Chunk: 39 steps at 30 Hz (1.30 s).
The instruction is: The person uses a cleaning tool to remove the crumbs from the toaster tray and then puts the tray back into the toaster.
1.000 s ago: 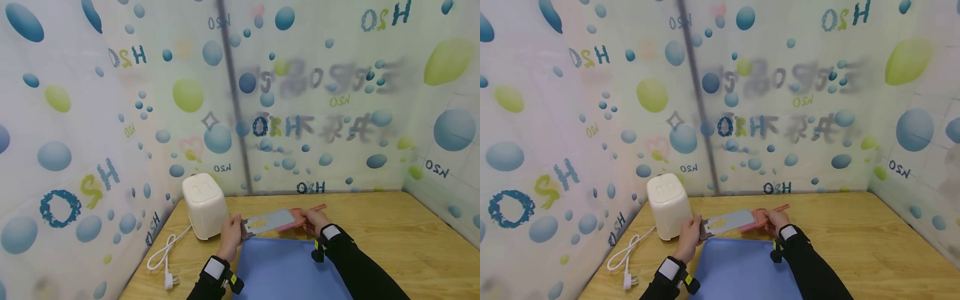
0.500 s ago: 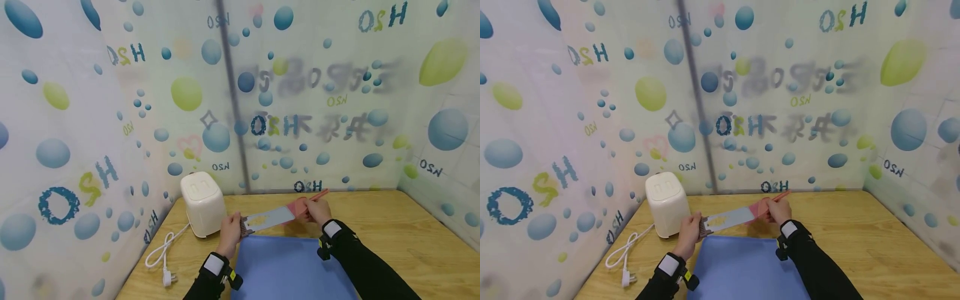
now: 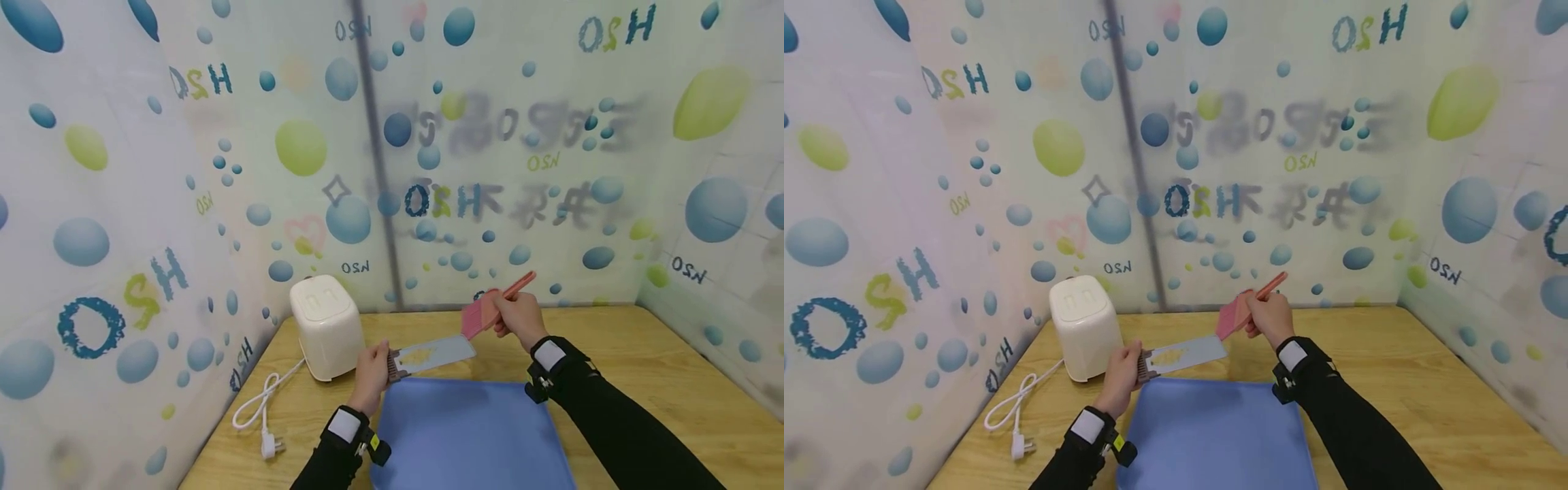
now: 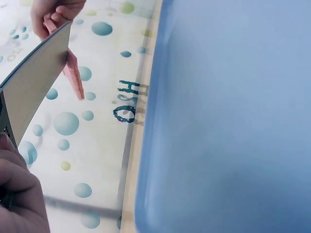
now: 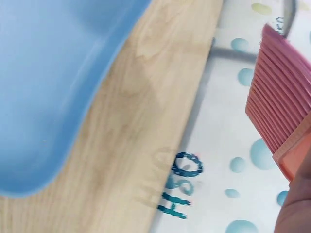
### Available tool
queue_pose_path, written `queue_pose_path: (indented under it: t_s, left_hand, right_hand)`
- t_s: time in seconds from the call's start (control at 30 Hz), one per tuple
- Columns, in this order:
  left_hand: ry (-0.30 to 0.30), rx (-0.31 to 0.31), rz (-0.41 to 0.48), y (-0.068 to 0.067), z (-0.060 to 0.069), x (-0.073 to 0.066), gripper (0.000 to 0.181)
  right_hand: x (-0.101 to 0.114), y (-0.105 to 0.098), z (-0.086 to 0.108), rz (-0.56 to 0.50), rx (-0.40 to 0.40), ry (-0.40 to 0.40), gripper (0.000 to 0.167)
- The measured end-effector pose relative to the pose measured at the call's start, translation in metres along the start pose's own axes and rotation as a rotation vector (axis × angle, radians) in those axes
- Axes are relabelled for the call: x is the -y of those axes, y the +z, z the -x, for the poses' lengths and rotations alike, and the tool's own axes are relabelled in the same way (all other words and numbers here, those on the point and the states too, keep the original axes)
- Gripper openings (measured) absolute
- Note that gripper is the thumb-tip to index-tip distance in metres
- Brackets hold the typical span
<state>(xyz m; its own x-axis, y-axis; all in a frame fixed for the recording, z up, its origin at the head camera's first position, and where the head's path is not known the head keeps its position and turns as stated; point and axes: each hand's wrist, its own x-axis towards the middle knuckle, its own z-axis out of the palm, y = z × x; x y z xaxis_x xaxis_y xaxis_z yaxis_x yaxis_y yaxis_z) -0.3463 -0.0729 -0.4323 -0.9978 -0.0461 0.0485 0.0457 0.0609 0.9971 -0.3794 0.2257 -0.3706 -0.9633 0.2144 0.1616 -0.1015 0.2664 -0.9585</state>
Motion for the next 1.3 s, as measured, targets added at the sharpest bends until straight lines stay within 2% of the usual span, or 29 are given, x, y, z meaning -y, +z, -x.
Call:
queue_pose_path:
  t_s: [0.2,0.4,0.53,0.67,0.8,1.0,1.17,1.3]
  left_hand:
    - [-0.001,0.004,0.025,-0.001,0.0,0.002,0.042]
    - [0.001,0.001,0.046,-0.003,0.0,0.002,0.041]
    - [0.01,0.018,0.043,-0.002,0.001,0.003,0.043]
    - [0.013,0.048,0.027,-0.001,0.003,0.005,0.043]
    - [0.018,0.061,0.016,0.002,0.006,0.004,0.043]
    - [0.013,0.071,0.006,0.004,0.01,0.001,0.049]
    - [0.01,0.085,0.009,0.005,0.01,0.002,0.048]
    - [0.013,0.106,0.016,0.006,0.008,0.003,0.047]
  right_hand:
    - [0.024,-0.004,0.006,0.071,0.001,-0.083,0.038]
    - [0.04,-0.01,0.011,0.194,-0.034,-0.182,0.039]
    - [0.049,-0.014,0.011,0.229,-0.05,-0.203,0.04]
    - [0.06,-0.013,0.017,0.216,-0.014,-0.205,0.038]
    - [0.074,-0.005,0.03,0.209,0.042,-0.215,0.037]
    - [0.092,0.016,0.049,0.193,0.111,-0.272,0.032]
    - [0.098,0.036,0.064,0.176,0.171,-0.278,0.03]
    - [0.097,0.046,0.075,0.165,0.184,-0.267,0.028]
